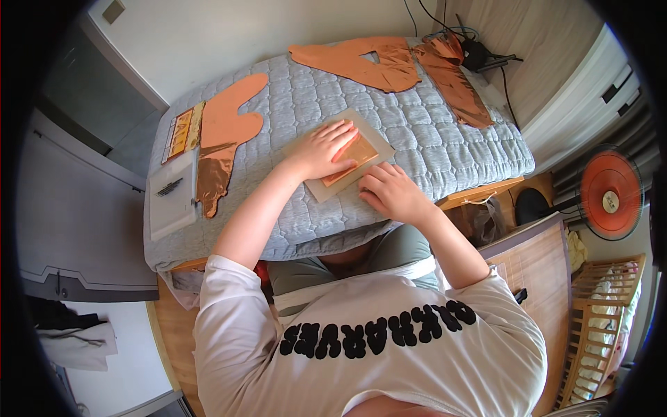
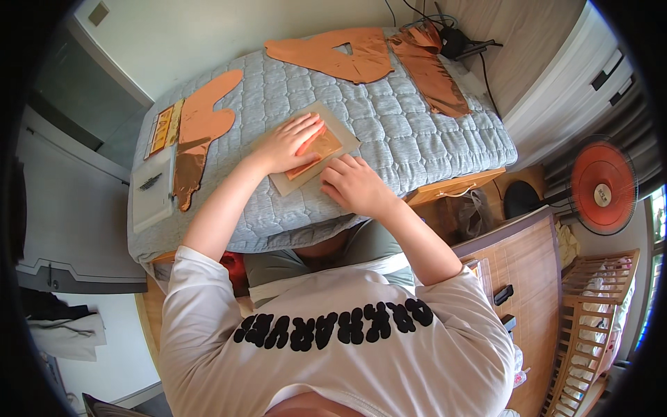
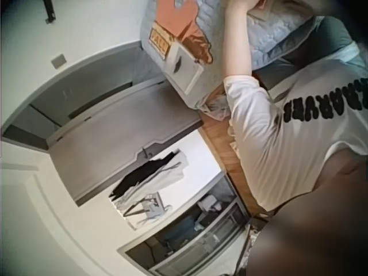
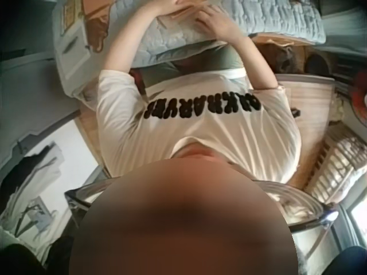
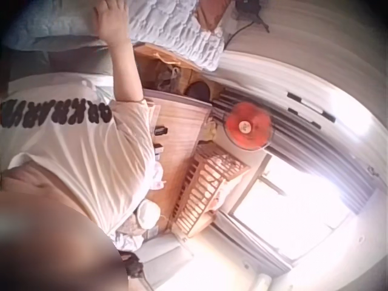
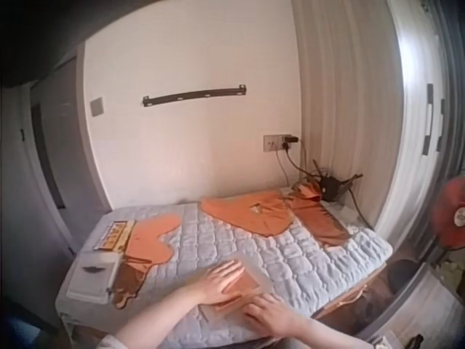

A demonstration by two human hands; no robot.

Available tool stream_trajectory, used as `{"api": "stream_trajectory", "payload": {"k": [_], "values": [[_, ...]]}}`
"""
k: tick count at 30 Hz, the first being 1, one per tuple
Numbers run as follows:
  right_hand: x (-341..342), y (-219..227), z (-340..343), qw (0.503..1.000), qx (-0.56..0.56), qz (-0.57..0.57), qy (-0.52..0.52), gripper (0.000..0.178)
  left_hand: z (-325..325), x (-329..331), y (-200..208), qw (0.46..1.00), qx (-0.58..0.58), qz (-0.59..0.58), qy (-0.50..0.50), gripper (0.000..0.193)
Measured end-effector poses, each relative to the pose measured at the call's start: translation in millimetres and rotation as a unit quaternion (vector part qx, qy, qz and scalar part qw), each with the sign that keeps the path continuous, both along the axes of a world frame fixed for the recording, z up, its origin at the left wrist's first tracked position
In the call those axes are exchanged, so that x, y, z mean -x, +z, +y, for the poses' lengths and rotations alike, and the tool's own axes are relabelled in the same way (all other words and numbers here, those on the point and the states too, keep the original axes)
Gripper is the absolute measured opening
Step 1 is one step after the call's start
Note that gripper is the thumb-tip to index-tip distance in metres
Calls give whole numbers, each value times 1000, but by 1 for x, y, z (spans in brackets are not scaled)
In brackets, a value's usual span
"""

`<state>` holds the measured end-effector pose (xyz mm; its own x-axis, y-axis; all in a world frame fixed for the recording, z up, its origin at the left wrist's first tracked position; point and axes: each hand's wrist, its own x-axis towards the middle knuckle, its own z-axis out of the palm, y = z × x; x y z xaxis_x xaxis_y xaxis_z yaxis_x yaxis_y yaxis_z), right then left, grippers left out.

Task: Folding rose gold foil balloons and placing them into individual plastic sleeves with paper backings.

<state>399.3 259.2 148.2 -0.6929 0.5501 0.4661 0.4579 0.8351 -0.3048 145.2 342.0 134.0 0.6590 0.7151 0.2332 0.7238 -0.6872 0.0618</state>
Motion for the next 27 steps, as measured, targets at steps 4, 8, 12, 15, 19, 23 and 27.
{"api": "stream_trajectory", "payload": {"k": [4, 8, 12, 15, 19, 23, 27], "values": [[1, -3, 10, 1000, 16, -16, 11, 13, 1, -2, -1, 1000, 3, 4, -14, 81], [3, -3, 14, 1000, 6, -2, 22, 13, 3, -2, -2, 1000, -8, 2, -27, 81], [2, 1, 17, 998, 52, -28, 28, 16, 5, 0, -6, 1000, -15, -9, -21, 80], [2, 3, 22, 995, 86, 4, 47, 14, 7, 0, -9, 999, -28, -10, -22, 79], [1, 3, 23, 990, 123, 17, 70, 10, 8, -1, -11, 999, -24, -16, -26, 80], [6, 2, 15, 996, 76, 13, 34, 11, 7, -2, -8, 999, -25, -18, -31, 79], [1, 3, 12, 994, 86, 44, 47, 9, 5, -2, -6, 999, -25, -6, -26, 78]]}}
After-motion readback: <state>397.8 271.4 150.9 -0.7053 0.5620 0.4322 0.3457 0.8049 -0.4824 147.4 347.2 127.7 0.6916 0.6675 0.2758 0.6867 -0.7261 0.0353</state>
